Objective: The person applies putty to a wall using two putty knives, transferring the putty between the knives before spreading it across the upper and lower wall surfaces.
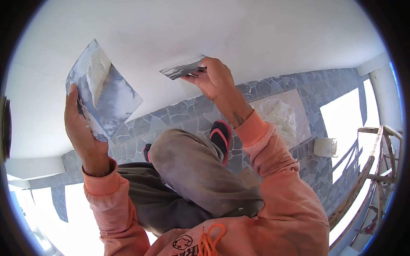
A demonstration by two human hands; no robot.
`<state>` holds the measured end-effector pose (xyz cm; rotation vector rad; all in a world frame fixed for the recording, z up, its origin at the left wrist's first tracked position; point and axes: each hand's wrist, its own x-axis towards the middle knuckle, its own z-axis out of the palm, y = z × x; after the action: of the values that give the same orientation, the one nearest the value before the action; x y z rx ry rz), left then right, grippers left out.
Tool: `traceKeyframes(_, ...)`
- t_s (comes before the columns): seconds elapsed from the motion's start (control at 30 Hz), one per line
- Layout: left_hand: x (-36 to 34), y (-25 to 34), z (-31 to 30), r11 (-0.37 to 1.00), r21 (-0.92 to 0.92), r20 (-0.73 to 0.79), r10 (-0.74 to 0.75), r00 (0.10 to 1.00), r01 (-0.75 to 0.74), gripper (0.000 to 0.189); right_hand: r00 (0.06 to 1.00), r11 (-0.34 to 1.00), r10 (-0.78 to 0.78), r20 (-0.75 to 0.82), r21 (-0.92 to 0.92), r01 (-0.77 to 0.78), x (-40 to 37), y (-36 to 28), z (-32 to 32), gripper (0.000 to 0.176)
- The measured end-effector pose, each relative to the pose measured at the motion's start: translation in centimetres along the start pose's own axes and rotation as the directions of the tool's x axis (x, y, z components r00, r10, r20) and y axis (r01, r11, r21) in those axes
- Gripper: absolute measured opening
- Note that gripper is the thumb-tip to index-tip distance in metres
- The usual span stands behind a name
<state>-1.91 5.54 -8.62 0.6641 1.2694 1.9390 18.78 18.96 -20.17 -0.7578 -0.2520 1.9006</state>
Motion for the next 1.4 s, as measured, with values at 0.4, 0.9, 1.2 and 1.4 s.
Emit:
traceKeyframes(0.4,-0.1,-0.7,-0.5,0.992,0.124,-0.016,0.016,1.0,-0.014,0.039,0.931,0.994,0.111,-0.348,0.047,-0.101,11.3,13.0,-26.3,0.037)
traceKeyframes(0.9,-1.1,-1.6,-1.1,0.606,0.724,0.177,0.298,0.938,-0.329,0.044,0.885,0.998,0.07,-0.461,0.036,-0.06,17.4,16.2,-26.2,0.032)
traceKeyframes(1.2,-1.2,-1.5,-1.6,0.584,0.73,0.189,0.326,0.926,-0.355,0.042,0.97,0.997,-0.001,-0.242,-0.075,-0.017,19.7,16.1,-26.7,0.033)
traceKeyframes(1.4,-1.3,-1.2,-1.0,0.654,0.701,0.115,0.288,0.951,-0.283,0.041,0.93,0.999,0.035,-0.367,0.042,-0.021,16.0,12.6,-19.2,0.034)
